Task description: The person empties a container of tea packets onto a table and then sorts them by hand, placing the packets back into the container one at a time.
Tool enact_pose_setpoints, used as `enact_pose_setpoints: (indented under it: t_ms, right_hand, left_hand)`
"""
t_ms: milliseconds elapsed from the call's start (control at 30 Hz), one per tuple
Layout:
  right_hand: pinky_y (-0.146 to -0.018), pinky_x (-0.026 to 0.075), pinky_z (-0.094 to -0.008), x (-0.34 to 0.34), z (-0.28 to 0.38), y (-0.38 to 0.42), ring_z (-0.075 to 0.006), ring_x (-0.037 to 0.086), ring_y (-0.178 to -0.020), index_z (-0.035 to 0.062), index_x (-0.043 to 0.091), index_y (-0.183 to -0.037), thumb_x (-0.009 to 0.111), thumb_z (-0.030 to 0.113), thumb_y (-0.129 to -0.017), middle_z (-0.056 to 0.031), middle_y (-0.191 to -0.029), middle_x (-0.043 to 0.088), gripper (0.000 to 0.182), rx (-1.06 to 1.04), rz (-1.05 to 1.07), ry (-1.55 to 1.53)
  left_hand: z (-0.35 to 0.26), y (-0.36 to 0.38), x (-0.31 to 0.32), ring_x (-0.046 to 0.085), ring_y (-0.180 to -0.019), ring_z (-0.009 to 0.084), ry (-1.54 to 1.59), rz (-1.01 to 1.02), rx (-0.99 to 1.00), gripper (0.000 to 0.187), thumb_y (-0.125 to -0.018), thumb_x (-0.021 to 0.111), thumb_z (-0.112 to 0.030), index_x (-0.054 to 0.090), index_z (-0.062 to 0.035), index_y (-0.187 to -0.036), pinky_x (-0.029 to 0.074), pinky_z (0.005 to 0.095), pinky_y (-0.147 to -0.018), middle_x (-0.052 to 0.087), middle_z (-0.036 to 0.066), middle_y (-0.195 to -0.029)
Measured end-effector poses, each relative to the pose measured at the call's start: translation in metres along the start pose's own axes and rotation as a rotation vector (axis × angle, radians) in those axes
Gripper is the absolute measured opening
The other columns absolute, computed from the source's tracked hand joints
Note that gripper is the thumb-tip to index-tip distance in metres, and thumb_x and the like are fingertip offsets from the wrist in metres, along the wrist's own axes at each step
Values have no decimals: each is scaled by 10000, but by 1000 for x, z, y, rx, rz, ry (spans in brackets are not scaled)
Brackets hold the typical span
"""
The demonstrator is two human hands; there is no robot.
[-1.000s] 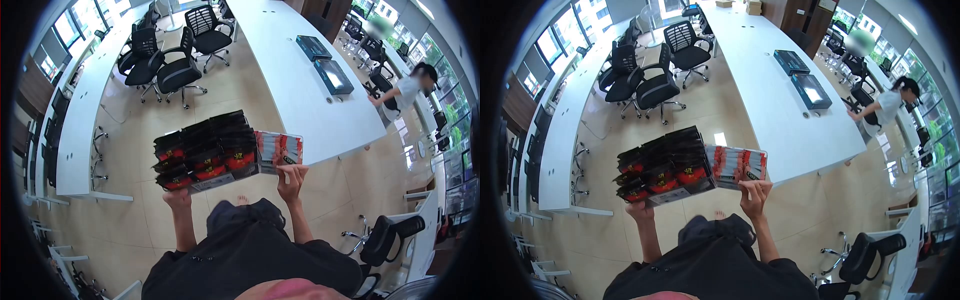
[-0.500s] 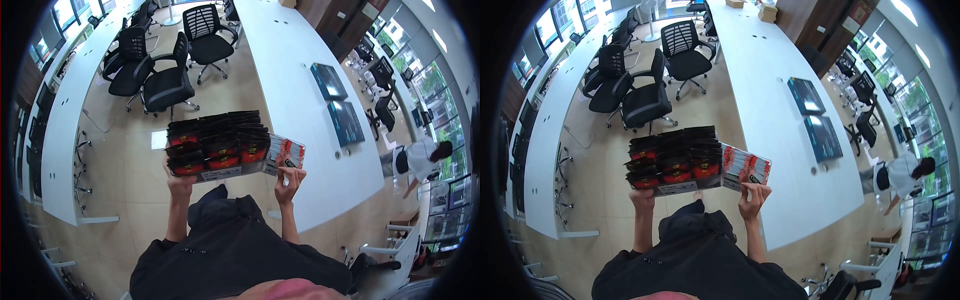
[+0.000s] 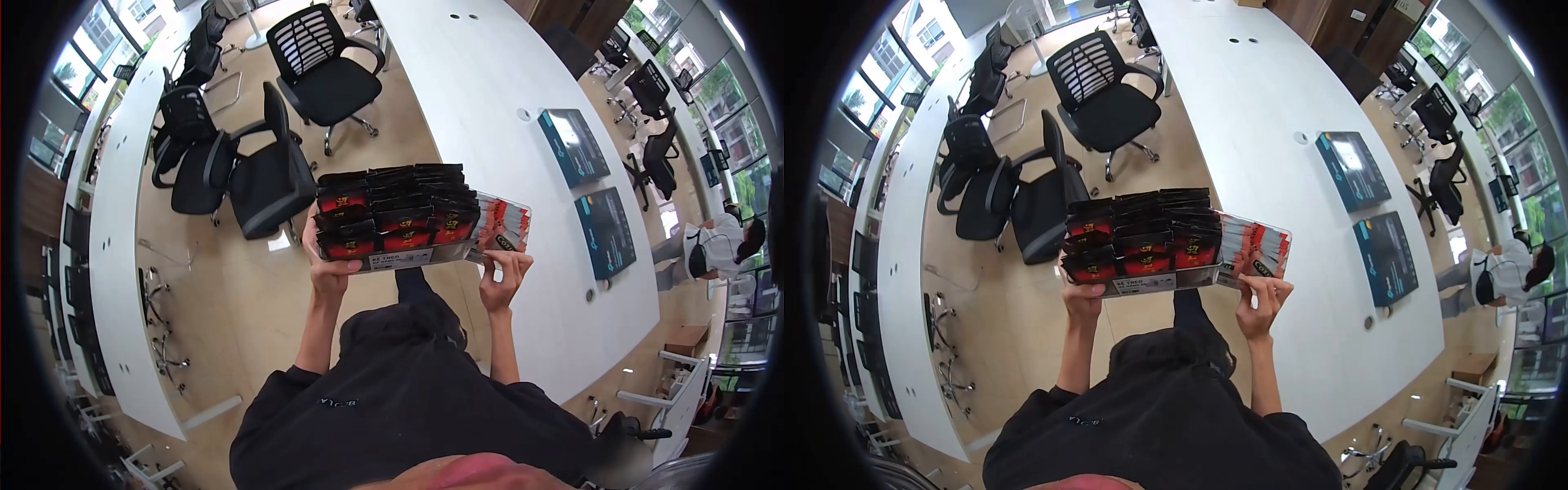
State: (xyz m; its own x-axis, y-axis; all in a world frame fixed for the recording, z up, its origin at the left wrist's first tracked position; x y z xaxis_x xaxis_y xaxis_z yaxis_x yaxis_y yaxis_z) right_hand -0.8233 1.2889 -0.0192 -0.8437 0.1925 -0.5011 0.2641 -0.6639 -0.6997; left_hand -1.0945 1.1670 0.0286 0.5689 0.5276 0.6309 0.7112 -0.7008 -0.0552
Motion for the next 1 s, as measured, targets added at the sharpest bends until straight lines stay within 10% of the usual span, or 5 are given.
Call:
enact_pose_setpoints:
  t_ms: [500, 1000]
  right_hand:
    - [-811, 362, -368, 154, -112, -137, -233, 528, -858, 98, 640, -857, 720, -79, -677, -17, -812, 639, 266, -19, 40, 102]
    - [-840, 340, -371, 228, -162, -146, -223, 504, -900, 110, 659, -868, 716, 52, -773, -3, -838, 628, 125, 577, -144, 440]
  left_hand:
    - [75, -261, 73, 575, -1122, 222, -47, 231, -171, 999, -409, 753, 23, 431, 39, -1354, 429, 354, -1062, 583, 103, -1182]
    - [235, -503, 61, 603, -1062, 208, -252, 504, -530, 829, -489, 754, 63, 515, 51, -1283, 475, 328, -982, 612, 115, -1149]
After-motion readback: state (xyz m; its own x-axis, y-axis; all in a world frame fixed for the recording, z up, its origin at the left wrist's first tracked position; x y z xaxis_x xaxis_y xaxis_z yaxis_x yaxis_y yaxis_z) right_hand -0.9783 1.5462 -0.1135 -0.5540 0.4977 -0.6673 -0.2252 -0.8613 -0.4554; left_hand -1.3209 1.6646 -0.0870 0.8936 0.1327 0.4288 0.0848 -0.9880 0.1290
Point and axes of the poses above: each hand's wrist, its own y-axis away from the middle knuckle, its own x-axis out of the palm, z = x × y, the point moved 4 cm from there along -y, towards the middle knuckle
